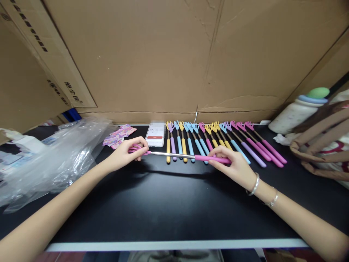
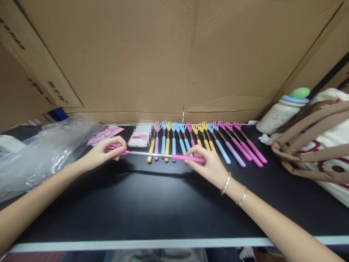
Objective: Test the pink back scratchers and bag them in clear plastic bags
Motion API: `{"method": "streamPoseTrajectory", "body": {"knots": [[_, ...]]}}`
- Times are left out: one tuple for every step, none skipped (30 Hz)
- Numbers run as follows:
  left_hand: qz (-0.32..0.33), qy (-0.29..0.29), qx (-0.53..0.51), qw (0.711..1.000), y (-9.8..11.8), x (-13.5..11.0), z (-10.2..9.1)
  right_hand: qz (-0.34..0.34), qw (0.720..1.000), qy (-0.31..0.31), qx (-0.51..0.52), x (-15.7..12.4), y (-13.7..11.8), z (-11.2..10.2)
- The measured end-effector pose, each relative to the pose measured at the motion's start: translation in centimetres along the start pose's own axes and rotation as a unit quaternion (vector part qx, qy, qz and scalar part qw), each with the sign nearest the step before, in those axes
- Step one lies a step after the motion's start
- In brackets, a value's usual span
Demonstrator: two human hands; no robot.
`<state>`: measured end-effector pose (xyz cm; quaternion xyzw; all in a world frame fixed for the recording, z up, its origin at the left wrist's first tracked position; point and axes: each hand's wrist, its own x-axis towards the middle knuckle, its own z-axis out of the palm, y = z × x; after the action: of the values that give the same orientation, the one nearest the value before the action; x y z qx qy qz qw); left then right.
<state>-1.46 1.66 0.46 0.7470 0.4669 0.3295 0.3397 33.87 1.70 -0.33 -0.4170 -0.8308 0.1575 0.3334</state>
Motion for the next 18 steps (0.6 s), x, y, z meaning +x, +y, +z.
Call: {"method": "streamPoseTrajectory", "body": {"knots": [[0.000, 0.000, -0.001, 1.000, 0.0, 0.0, 0.0, -0.002, 1.000, 0.000, -0.002, 0.0, 0.0, 0.0], [-0.001, 0.000, -0.002, 1.000, 0.0, 0.0, 0.0, -0.005, 1.000, 0.001, -0.003, 0.0, -0.1, -0.1], [-0.001, 0.001, -0.004, 1.000, -0.1, 0.0, 0.0, -0.007, 1.000, 0.002, -0.004, 0.1, -0.2, -0.2], [-0.001, 0.001, -0.006, 1.000, 0.0, 0.0, 0.0, -0.009, 1.000, 0.002, -0.004, 0.1, -0.2, -0.3], [0.000, 0.001, -0.007, 1.000, 0.0, 0.0, 0.0, -0.010, 1.000, 0.003, -0.002, 0.2, -0.3, -0.5], [0.000, 0.001, -0.009, 1.000, 0.1, 0.0, 0.1, -0.010, 1.000, 0.002, -0.001, 0.3, -0.4, -0.7], [0.001, 0.001, -0.012, 1.000, 0.1, -0.1, 0.1, -0.008, 1.000, 0.000, 0.001, 0.4, -0.5, -0.9], [0.002, 0.002, -0.015, 1.000, 0.2, -0.1, 0.2, -0.004, 1.000, -0.005, 0.004, 0.5, -0.5, -1.2], [0.003, 0.002, -0.018, 1.000, 0.3, -0.1, 0.2, 0.002, 1.000, -0.013, 0.008, 0.6, -0.6, -1.4], [0.003, 0.003, -0.021, 1.000, 0.4, -0.2, 0.3, 0.008, 1.000, -0.022, 0.014, 0.8, -0.7, -1.7], [0.003, 0.004, -0.024, 1.000, 0.5, -0.2, 0.3, 0.015, 0.999, -0.030, 0.022, 0.9, -0.8, -2.0], [0.004, 0.005, -0.026, 1.000, 0.5, -0.2, 0.4, 0.023, 0.998, -0.039, 0.031, 1.1, -1.0, -2.3], [0.007, 0.007, -0.029, 1.000, 0.6, -0.2, 0.4, 0.031, 0.998, -0.046, 0.041, 1.3, -1.1, -2.5], [0.011, 0.009, -0.032, 0.999, 0.6, -0.3, 0.4, 0.040, 0.997, -0.052, 0.049, 1.4, -1.3, -2.7], [0.016, 0.011, -0.034, 0.999, 0.6, -0.3, 0.4, 0.049, 0.995, -0.060, 0.056, 1.6, -1.6, -3.0], [0.021, 0.014, -0.036, 0.999, 0.6, -0.2, 0.3, 0.058, 0.994, -0.068, 0.063, 1.8, -1.8, -3.2], [0.025, 0.019, -0.037, 0.999, 0.6, -0.2, 0.3, 0.065, 0.992, -0.077, 0.069, 2.0, -2.0, -3.3], [0.028, 0.026, -0.036, 0.999, 0.6, -0.2, 0.2, 0.073, 0.991, -0.087, 0.074, 2.2, -2.2, -3.5]]}}
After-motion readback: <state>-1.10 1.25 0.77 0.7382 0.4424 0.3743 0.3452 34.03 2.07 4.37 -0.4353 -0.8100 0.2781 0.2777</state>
